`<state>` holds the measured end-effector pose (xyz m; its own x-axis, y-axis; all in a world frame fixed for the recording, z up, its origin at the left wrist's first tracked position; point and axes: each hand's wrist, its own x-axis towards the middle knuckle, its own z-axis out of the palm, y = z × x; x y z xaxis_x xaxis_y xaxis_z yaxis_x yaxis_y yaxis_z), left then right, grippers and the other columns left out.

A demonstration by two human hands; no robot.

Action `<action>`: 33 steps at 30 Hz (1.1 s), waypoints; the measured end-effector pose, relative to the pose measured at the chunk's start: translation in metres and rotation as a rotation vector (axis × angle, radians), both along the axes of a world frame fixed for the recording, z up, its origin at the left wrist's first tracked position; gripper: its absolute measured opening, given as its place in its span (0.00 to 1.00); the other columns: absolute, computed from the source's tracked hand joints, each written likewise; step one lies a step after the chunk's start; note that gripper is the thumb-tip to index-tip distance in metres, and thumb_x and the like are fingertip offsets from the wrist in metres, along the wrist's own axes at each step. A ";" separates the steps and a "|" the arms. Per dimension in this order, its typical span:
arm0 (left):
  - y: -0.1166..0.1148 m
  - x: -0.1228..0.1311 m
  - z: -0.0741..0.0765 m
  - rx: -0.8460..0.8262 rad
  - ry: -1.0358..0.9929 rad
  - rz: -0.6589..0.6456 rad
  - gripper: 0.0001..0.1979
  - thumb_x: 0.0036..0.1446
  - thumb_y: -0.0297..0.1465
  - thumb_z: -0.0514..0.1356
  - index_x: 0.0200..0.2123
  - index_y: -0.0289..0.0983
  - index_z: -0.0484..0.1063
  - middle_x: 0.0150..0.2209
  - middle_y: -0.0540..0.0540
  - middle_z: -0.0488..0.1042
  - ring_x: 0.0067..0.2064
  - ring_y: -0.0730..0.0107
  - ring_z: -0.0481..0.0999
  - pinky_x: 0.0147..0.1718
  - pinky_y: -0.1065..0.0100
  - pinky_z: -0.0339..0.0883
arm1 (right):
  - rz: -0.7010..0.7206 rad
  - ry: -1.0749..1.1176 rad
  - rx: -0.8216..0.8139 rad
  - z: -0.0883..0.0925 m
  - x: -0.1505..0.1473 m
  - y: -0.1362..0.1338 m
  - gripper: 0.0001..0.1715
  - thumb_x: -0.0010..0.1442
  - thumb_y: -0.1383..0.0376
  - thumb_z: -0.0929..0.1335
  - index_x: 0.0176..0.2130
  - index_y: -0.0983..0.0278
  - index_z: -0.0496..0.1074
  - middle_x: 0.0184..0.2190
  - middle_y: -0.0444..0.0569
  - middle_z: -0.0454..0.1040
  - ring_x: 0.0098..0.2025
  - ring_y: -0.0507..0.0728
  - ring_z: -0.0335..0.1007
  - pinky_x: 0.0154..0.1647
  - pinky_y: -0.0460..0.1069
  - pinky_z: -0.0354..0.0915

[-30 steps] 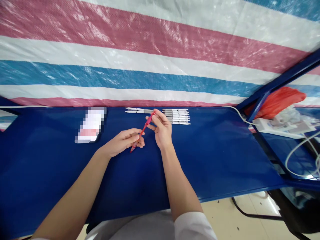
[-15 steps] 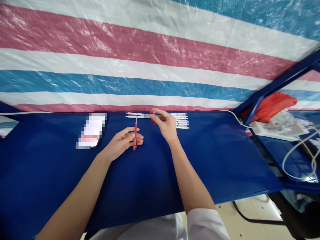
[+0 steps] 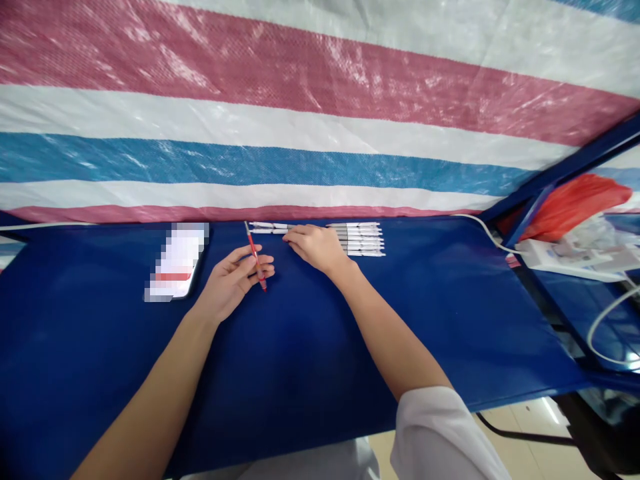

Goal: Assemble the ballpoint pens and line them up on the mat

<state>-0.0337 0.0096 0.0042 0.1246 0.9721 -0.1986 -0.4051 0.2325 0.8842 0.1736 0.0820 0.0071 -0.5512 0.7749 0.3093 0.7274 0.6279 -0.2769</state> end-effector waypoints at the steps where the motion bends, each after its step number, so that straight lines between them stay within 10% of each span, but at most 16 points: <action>1: 0.001 0.000 0.000 -0.007 0.002 0.003 0.19 0.51 0.37 0.71 0.45 0.37 0.75 0.38 0.44 0.81 0.38 0.63 0.81 0.48 0.56 0.73 | 0.006 -0.028 0.011 -0.001 0.000 0.002 0.16 0.67 0.64 0.63 0.47 0.54 0.78 0.50 0.44 0.80 0.47 0.57 0.76 0.34 0.49 0.64; 26: 0.001 0.000 -0.003 -0.008 0.021 -0.024 0.17 0.54 0.36 0.70 0.46 0.38 0.76 0.39 0.44 0.82 0.40 0.64 0.81 0.49 0.58 0.72 | 0.015 -0.012 0.013 0.004 -0.003 0.005 0.19 0.68 0.66 0.60 0.45 0.59 0.79 0.47 0.48 0.81 0.48 0.60 0.72 0.38 0.52 0.66; 33: -0.001 0.000 0.000 0.011 0.044 -0.015 0.17 0.53 0.36 0.70 0.45 0.38 0.76 0.39 0.45 0.81 0.38 0.65 0.81 0.47 0.57 0.72 | -0.073 0.396 -0.144 0.005 -0.004 -0.007 0.12 0.62 0.61 0.68 0.45 0.55 0.79 0.48 0.46 0.81 0.49 0.60 0.77 0.50 0.54 0.70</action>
<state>-0.0337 0.0090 0.0044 0.1304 0.9725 -0.1930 -0.3627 0.2280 0.9036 0.1700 0.0750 0.0120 -0.3537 0.8581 0.3723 0.5880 0.5136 -0.6249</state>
